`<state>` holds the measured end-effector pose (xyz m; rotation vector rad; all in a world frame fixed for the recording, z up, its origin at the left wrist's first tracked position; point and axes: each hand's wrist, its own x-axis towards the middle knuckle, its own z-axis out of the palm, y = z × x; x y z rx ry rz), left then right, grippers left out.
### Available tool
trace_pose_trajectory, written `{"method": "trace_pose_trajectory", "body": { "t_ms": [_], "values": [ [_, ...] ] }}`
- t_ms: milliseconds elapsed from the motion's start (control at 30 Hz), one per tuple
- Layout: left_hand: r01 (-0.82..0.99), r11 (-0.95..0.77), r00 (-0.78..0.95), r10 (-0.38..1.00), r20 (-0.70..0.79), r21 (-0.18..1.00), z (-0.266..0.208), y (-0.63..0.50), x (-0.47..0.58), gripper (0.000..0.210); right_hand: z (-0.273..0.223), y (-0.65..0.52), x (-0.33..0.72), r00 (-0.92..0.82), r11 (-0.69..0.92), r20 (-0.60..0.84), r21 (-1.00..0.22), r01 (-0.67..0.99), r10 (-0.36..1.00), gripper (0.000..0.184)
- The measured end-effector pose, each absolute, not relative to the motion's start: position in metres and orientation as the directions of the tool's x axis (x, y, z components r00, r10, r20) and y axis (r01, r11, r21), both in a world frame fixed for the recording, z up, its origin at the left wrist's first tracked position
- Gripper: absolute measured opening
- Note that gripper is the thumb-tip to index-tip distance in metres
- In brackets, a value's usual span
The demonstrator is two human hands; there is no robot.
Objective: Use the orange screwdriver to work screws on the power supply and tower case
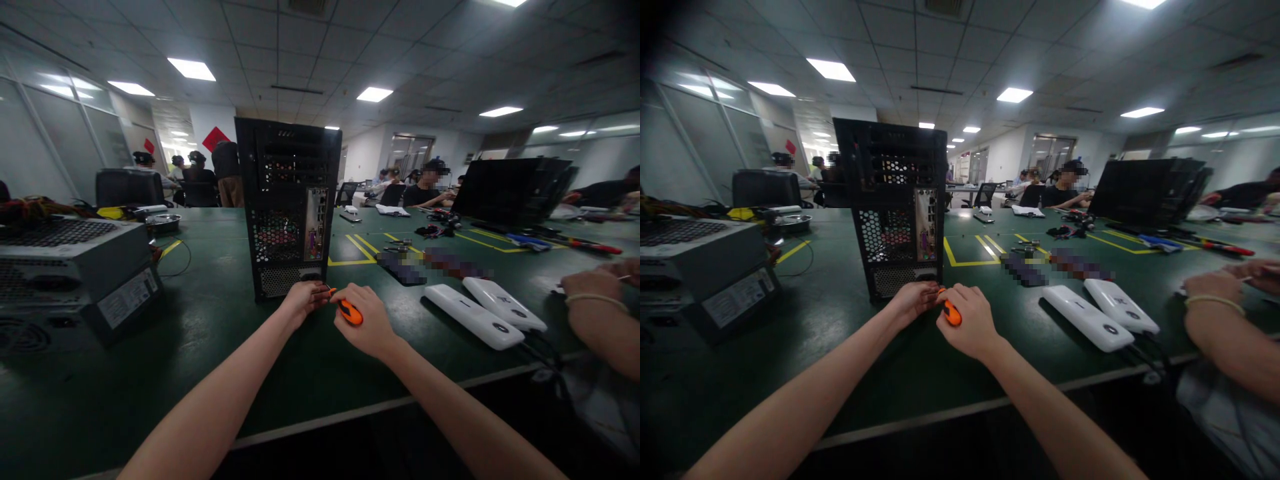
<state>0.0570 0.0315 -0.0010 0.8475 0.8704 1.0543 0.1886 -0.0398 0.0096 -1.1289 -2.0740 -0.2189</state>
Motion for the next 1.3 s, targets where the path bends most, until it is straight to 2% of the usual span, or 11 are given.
{"method": "trace_pose_trajectory", "body": {
  "t_ms": [100, 267, 333, 433, 500, 667, 933, 1033, 1200, 1300],
  "values": [
    [-0.372, 0.264, 0.268, 0.948, -0.169, 0.89, -0.0025, 0.0332, 0.056, 0.011, 0.0114, -0.0403, 0.1885, -0.355, 0.602, 0.677, -0.162, 0.782, 0.644, 0.008],
    [-0.359, 0.268, 0.304, 0.939, -0.159, 0.894, -0.005, 0.0355, 0.0512, 0.018, 0.0116, -0.0399, 0.1883, -0.237, 0.559, 0.681, -0.301, 0.773, 0.693, 0.016],
    [-0.362, 0.259, 0.311, 0.939, -0.146, 0.895, -0.0059, 0.0362, 0.0507, 0.017, 0.0111, -0.0399, 0.1884, -0.282, 0.589, 0.685, -0.263, 0.764, 0.672, 0.015],
    [-0.384, 0.24, 0.312, 0.942, -0.119, 0.892, -0.0072, 0.037, 0.0518, 0.016, 0.0116, -0.0405, 0.1881, -0.428, 0.658, 0.664, -0.131, 0.742, 0.614, 0.009],
    [-0.396, 0.236, 0.315, 0.943, -0.11, 0.888, -0.0072, 0.0367, 0.0526, 0.015, 0.0125, -0.0407, 0.1878, -0.452, 0.665, 0.649, -0.113, 0.738, 0.612, 0.005],
    [-0.391, 0.241, 0.323, 0.94, -0.113, 0.888, -0.0035, 0.0332, 0.0524, 0.013, 0.0116, -0.038, 0.19, -0.292, 0.606, 0.678, -0.284, 0.743, 0.675, 0.012],
    [-0.359, 0.246, 0.313, 0.941, -0.133, 0.9, -0.0033, 0.0327, 0.0522, 0.014, 0.0104, -0.0373, 0.1912, -0.377, 0.621, 0.672, -0.159, 0.767, 0.638, 0.011],
    [-0.355, 0.248, 0.313, 0.94, -0.136, 0.901, -0.0041, 0.0332, 0.0523, 0.016, 0.0107, -0.0365, 0.1898, -0.344, 0.618, 0.688, -0.192, 0.762, 0.638, 0.008],
    [-0.359, 0.255, 0.303, 0.942, -0.146, 0.898, -0.0044, 0.0333, 0.0524, 0.018, 0.0086, -0.0348, 0.1896, -0.167, 0.539, 0.696, -0.357, 0.763, 0.699, 0.011],
    [-0.359, 0.251, 0.314, 0.94, -0.137, 0.899, -0.0054, 0.0339, 0.0521, 0.018, 0.0089, -0.0359, 0.1901, -0.244, 0.578, 0.703, -0.283, 0.766, 0.668, 0.009]
  ]
}}
